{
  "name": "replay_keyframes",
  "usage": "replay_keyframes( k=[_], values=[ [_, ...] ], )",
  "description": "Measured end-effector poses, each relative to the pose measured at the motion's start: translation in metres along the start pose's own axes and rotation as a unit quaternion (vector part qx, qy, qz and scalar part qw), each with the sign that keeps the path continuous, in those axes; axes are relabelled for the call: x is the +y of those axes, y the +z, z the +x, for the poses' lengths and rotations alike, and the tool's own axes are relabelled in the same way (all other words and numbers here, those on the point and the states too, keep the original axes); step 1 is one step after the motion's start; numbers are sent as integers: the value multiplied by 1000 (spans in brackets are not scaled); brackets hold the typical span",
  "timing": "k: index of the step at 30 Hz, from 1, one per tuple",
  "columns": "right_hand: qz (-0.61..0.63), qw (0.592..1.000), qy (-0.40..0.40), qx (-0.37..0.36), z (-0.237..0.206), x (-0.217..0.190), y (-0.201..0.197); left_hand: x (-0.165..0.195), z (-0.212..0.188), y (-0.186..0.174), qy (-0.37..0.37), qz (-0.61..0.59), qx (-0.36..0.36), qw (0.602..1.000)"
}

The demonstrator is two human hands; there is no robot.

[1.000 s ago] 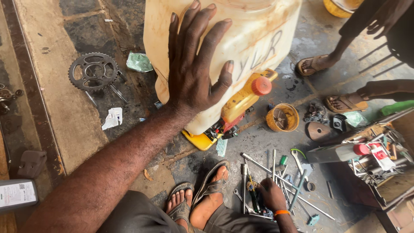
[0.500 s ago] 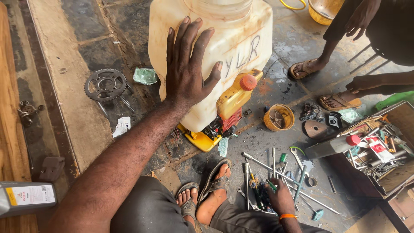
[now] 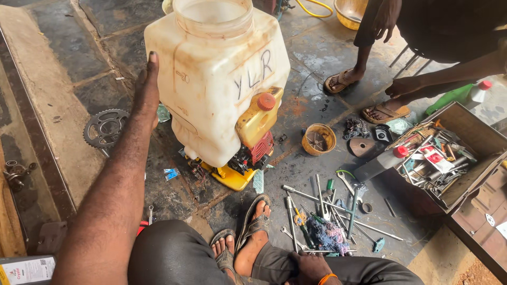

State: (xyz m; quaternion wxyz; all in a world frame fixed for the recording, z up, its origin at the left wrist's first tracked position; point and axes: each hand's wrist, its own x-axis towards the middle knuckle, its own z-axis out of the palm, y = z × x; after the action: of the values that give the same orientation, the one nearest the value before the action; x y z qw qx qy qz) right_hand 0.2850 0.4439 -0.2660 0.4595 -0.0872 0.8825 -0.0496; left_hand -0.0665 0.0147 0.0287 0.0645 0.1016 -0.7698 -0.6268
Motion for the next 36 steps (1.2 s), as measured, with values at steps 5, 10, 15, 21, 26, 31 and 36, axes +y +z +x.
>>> replay_keyframes(
  k=[5,10,15,21,26,31,36],
  values=[
    [7,1000,-11,-7,-17,-10,-19,7,-9,3,-40,-14,13,999],
    [9,1000,-2,-24,-32,-21,-35,10,-66,5,40,-3,53,998],
    [-8,999,-39,5,-35,-25,-49,12,-146,-10,81,120,50,988],
    [385,885,-100,242,37,-53,-114,32,-160,-6,216,242,65,944],
    [622,736,-88,253,102,-108,-157,50,-133,7,182,252,83,947],
    [620,706,-49,339,131,-127,-167,60,-63,22,206,216,74,951],
    [599,685,-49,412,158,-135,-191,54,-10,40,192,266,120,937]
  ],
)
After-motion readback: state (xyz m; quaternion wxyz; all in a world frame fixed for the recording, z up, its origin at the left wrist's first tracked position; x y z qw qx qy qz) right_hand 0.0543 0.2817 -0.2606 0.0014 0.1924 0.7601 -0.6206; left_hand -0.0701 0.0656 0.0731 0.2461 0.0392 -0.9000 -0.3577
